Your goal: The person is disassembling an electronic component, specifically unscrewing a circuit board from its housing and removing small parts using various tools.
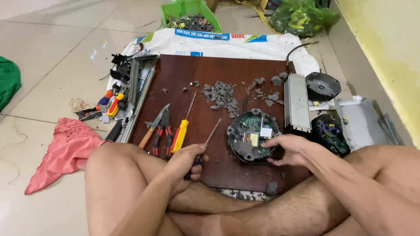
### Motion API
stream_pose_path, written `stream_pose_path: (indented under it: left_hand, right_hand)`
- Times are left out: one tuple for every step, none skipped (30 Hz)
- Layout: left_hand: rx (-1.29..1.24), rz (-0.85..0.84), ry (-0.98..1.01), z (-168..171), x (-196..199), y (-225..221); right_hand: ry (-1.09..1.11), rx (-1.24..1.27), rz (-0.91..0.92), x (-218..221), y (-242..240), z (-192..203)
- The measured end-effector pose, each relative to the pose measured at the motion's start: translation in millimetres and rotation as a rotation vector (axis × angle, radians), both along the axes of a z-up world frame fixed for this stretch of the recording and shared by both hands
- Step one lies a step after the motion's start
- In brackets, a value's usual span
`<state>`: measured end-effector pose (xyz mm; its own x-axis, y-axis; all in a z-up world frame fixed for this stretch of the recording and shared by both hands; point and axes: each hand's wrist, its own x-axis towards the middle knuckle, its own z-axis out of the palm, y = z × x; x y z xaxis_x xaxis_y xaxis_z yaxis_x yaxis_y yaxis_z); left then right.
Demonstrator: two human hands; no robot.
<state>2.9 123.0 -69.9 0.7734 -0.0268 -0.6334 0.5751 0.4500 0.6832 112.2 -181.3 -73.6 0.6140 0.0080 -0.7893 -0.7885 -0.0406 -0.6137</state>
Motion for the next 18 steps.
stream_pose_path:
  left_hand:
    - [0.003, -0.002, 0.004, 12, -4, -2]
    - [0.061, -0.015, 0.013, 24, -7, -4]
    - [0.113, -0.021, 0.014, 37, -10, -7]
    - [0.111, -0.015, 0.012, 29, -9, -3]
    - [-0.02, 0.022, 0.007, 20, -9, 1]
    - [-0.151, 0.06, 0.001, 12, -9, 5]
    - [-0.154, 0.066, -0.003, 11, -8, 7]
    - [-0.189, 0.063, -0.01, 10, -6, 9]
    - [-0.225, 0.055, -0.011, 6, -7, 10]
    - [-0.227, 0.056, -0.008, 2, -6, 11]
    - [-0.251, 0.053, 0.002, -1, -3, 12]
    - [-0.275, 0.049, 0.012, -4, -1, 14]
    - [-0.277, 0.053, 0.012, -1, -1, 14]
    - [-0.276, 0.051, 0.013, 1, -2, 13]
    - [-0.275, 0.05, 0.014, 3, -2, 13]
    - [-0.277, 0.055, 0.014, 2, -2, 14]
    - [-0.294, 0.054, 0.012, 0, -2, 15]
    - [-0.311, 0.053, 0.009, -1, -2, 16]
  right_hand:
    - [0.004, 0.003, -0.002, 0, 7, 2]
    - [0.007, 0.003, -0.032, 1, 13, 5]
    - [0.003, -0.003, -0.055, 4, 20, 9]
    - [0.0, -0.004, -0.049, 5, 26, 18]
    - [0.009, 0.005, -0.07, 5, 33, 25]
    - [0.017, 0.015, -0.09, 5, 40, 33]
    - [0.013, 0.013, -0.084, 14, 44, 41]
    - [0.002, -0.01, -0.164, 22, 47, 49]
    - [-0.003, -0.034, -0.249, 28, 48, 54]
    - [-0.001, -0.037, -0.248, 30, 51, 67]
    - [-0.069, -0.09, -0.163, 33, 55, 82]
    - [-0.137, -0.142, -0.078, 37, 60, 97]
    - [-0.137, -0.144, -0.074, 55, 52, 88]
    - [-0.174, -0.167, -0.124, 73, 44, 79]
    - [-0.211, -0.189, -0.174, 92, 37, 71]
    - [-0.212, -0.19, -0.169, 93, 37, 67]
    - [-0.391, -0.232, -0.185, 93, 37, 61]
    - [-0.571, -0.271, -0.2, 93, 36, 56]
